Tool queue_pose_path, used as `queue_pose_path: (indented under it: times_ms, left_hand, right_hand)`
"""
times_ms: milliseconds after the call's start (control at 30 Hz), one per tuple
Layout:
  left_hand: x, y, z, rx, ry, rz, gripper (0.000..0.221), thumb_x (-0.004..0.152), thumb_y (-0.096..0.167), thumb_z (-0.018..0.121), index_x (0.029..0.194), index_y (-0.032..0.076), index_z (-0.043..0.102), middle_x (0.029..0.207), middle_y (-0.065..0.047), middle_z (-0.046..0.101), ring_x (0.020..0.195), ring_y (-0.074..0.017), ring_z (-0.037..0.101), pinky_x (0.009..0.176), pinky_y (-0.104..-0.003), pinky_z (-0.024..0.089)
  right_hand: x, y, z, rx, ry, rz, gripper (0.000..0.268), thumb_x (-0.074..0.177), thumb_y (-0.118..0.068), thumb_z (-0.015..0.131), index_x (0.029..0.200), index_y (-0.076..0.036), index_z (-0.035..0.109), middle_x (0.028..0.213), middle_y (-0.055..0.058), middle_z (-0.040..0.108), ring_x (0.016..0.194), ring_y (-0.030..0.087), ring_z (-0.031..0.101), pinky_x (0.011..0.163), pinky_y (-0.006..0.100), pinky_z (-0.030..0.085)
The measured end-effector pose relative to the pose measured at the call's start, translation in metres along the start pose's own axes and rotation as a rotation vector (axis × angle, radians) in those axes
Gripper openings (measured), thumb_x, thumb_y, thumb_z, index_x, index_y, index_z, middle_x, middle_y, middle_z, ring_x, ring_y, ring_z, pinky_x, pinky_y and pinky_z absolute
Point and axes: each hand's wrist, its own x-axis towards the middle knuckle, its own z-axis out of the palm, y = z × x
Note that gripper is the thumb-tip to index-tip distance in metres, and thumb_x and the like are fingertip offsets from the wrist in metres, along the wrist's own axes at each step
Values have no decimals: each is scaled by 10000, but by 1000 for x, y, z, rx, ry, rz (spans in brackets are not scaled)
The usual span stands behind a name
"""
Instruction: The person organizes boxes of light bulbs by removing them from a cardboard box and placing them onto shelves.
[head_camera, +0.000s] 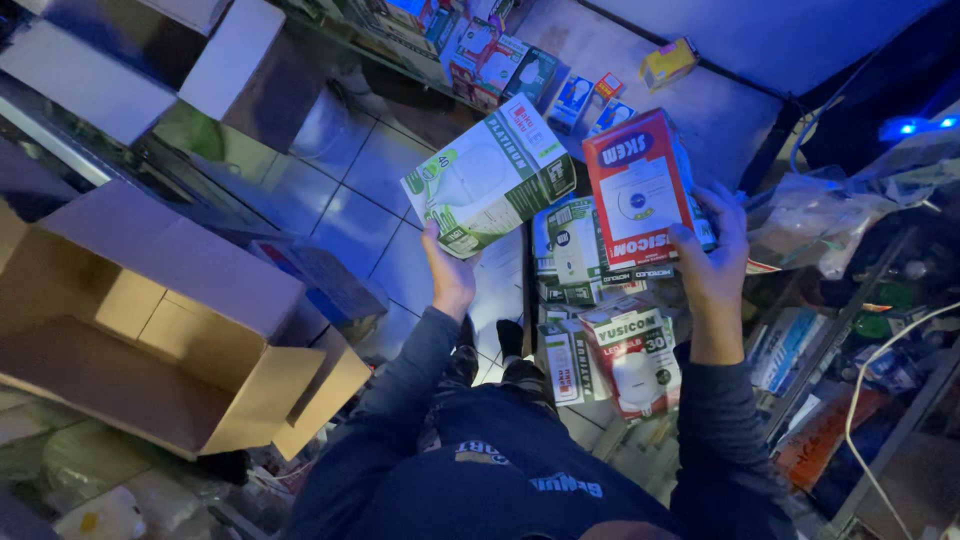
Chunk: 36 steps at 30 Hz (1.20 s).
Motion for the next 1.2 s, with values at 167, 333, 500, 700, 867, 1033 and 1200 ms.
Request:
queue_pose_path:
  times_ms: [167, 333, 500, 700, 867, 1033, 1200]
  left_hand:
    - [24, 12, -26, -43, 26, 19, 697, 892, 635, 513, 1436, 202, 460, 1502, -43, 526, 1405, -284, 439, 1135, -663, 251]
    - [48, 34, -45, -51, 12, 1, 717, 899, 643, 510, 1458, 198, 446, 1511, -56, 505, 1412, -293, 434, 1149, -667, 251]
    - [59, 52, -58, -58, -8, 6, 741, 909, 639, 516, 1477, 169, 445, 1520, -81, 500, 1417, -303, 437, 1158, -642, 248]
    - [72, 56, -60, -236, -65, 39, 651, 947, 562, 558, 1462, 183, 435, 1481, -67, 513, 1388, -302, 468, 1159, -612, 328]
    - [65, 62, -56, -166, 26, 22, 598, 942, 567, 535, 1410, 210, 430, 1398, -29, 557, 1280, -264, 530, 1021, -569, 404]
    - [65, 74, -27, -99, 98, -12, 572, 908, 553, 524, 1388, 253, 436, 1346, 8, 572, 1230, -238, 554, 949, -576, 418]
    - [81, 74, -2, -110, 58, -97, 566, 926, 566, 523, 1383, 235, 479, 1384, -2, 589, 1287, -232, 552, 1008, -609, 393]
  right_hand:
    - [5, -8, 32, -44, -9, 20, 532, 906, -197, 705, 1393, -5, 608, 1516, 196, 531, 1427, 315, 501, 1232, 417, 346]
    - [28, -20, 70, -16, -18, 10, 505, 939, -144, 700, 1399, 28, 582, 1488, 178, 543, 1399, 289, 521, 1217, 392, 368]
    - [51, -34, 113, 177, 17, 200, 523, 935, -145, 669, 1417, 18, 548, 1376, 126, 603, 1287, 230, 560, 1141, 366, 426]
    - [53, -37, 171, 76, 98, 65, 472, 990, -102, 656, 1427, 49, 558, 1417, 152, 594, 1323, 221, 568, 1158, 352, 433]
    - [71, -12, 207, 343, 244, 224, 492, 919, -106, 674, 1379, 25, 561, 1289, 127, 638, 1151, 186, 624, 1025, 324, 511]
    - [100, 9, 216, 349, 261, 123, 451, 978, -105, 689, 1392, 43, 586, 1288, 120, 664, 1164, 184, 649, 1025, 317, 535]
    - [157, 44, 205, 452, 289, 367, 408, 918, -185, 681, 1290, -23, 632, 1068, 68, 689, 856, 147, 669, 664, 300, 563]
